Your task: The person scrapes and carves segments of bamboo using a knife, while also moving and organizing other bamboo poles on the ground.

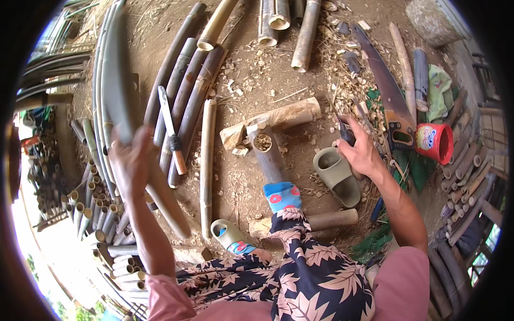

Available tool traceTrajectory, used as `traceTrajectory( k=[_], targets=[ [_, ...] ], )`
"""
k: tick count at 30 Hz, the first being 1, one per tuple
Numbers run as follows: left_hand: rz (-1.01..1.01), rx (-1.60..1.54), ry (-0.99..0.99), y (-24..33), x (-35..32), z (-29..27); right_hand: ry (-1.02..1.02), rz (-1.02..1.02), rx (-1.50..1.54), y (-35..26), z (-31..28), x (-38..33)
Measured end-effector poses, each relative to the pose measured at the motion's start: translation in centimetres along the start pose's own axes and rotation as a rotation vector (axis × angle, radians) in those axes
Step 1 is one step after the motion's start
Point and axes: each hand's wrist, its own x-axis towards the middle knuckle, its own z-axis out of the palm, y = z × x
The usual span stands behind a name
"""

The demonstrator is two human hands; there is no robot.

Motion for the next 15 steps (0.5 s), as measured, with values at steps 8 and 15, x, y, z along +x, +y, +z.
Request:
traceTrajectory(
  k=[8, 15],
  targets=[
    [0.042, 0.661, -0.195, -19.7, 2.1, 9.1, -0.278, 0.214, -0.163, -4.1, 1.7, -1.0],
    [0.113, 0.154, -0.228, -11.2, -6.3, 11.6, -0.466, 0.091, -0.428, -6.4, 2.2, -2.0]
  ],
)
